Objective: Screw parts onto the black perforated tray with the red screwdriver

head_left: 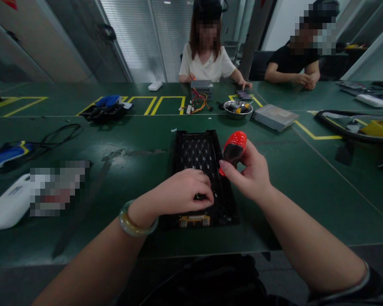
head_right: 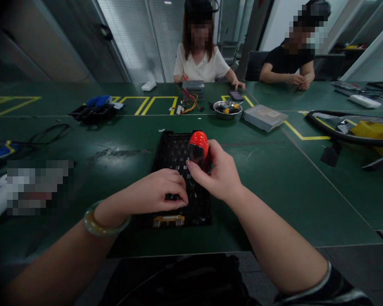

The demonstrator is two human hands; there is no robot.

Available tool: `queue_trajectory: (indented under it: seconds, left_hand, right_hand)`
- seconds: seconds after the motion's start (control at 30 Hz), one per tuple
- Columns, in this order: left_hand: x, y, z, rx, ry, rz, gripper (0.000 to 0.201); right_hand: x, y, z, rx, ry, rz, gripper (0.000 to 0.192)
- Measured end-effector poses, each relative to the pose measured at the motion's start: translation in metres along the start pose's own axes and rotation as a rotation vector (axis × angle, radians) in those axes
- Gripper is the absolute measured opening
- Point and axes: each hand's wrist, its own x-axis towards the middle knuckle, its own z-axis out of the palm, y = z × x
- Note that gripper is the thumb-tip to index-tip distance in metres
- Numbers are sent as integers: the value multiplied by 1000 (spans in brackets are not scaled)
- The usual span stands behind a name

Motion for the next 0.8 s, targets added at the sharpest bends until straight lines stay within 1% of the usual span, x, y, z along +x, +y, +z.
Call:
queue_trajectory:
  seconds: [0.13,0.23,0.4,0.6,0.8]
  left_hand:
    - [-2,5,0,27,-24,67,12]
    - [-3,8,1,36,-40,89,10]
    - [-3,8,2,68,-56,119,10]
    - [-5,10,1,181,-65,180,13]
    - [-7,14,-2,282,-86,222,15]
  right_hand:
    - [0,-1,0,-12,3,-29,22]
    - [1,-2,0,-21,10,-42,22]
    - [1,-2,0,-10,3,-23,22]
    - [0,-1,0,-3,4,-15,22]
    - [0,0,1,51,3,-6,24]
